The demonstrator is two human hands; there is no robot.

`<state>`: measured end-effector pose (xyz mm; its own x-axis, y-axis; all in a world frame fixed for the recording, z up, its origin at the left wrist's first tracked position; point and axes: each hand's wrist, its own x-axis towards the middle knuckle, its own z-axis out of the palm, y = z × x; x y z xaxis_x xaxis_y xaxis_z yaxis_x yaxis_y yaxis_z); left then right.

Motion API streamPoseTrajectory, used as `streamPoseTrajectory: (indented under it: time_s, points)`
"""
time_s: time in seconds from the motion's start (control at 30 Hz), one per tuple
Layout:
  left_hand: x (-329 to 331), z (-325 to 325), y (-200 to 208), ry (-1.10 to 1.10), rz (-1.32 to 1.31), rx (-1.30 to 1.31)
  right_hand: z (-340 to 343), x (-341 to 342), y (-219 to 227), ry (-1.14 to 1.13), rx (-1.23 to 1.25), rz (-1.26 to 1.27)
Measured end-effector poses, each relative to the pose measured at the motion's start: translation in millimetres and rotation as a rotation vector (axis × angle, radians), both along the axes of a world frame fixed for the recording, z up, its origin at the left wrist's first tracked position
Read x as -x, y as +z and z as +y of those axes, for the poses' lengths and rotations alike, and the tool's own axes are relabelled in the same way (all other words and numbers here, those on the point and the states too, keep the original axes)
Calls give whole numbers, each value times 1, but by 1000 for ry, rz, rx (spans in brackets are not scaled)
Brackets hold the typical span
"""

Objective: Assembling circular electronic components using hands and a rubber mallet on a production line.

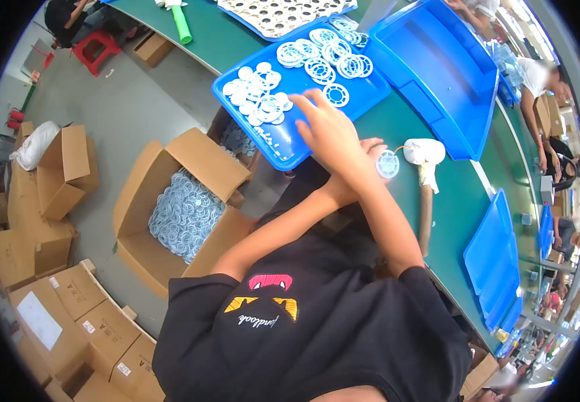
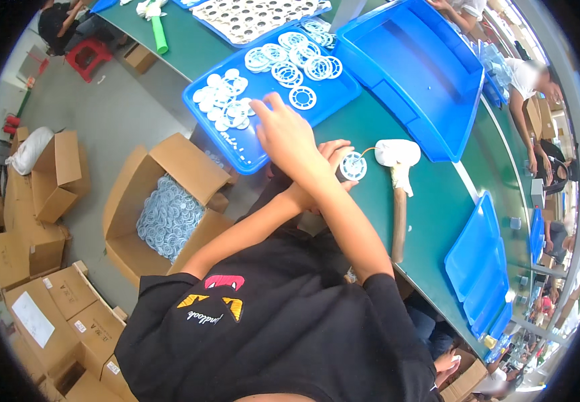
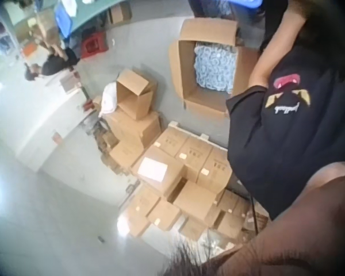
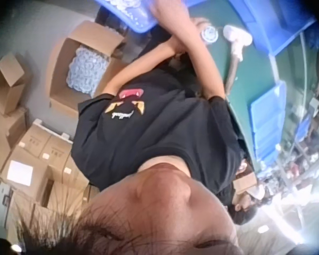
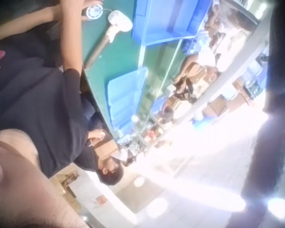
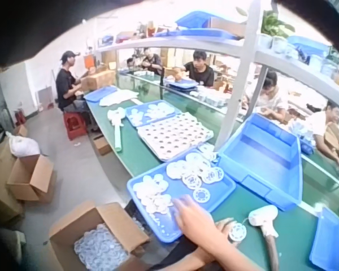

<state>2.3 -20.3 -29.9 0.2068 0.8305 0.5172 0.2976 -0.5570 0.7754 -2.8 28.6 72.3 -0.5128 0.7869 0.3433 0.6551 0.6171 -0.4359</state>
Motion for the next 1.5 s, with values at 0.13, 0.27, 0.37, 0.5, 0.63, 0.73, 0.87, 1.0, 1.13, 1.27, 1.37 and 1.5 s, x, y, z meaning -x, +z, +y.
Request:
streamPoseTrajectory:
  time_s: [0.13,0.27,0.37,0.5,0.63,0.73,0.87,1.0,1.13,1.27,1.37,1.5]
  points:
    - [2,2,-7,26,64,-22,50,34,-18,111,74,-78]
    - [2,2,1,-17,48,-37,60,40,-42,153,22,-123]
    - [0,2,-1,20,84,-8,52,40,-49,134,17,-61]
    - [-3,3,-1,19,105,-11,45,33,-48,106,47,-54]
    - [-4,1,-4,26,119,-32,41,31,-52,21,41,-15]
    - [-8,-2,0,38,161,-29,35,22,-43,-88,-80,108]
    - [1,-2,2,89,193,-65,-8,-14,-12,-208,-122,463]
    - [4,-5,7,0,71,35,-72,-88,-12,-503,-44,511]
    - [-5,-4,13,87,143,-70,-99,-129,-29,-613,-77,379]
    - [-3,-2,18,87,160,-71,-102,-129,-37,-654,91,524]
    - [-1,-1,22,90,168,-77,-97,-123,-31,-647,-98,422]
    - [-4,0,-6,109,233,-124,-80,-98,-8,-536,-184,402]
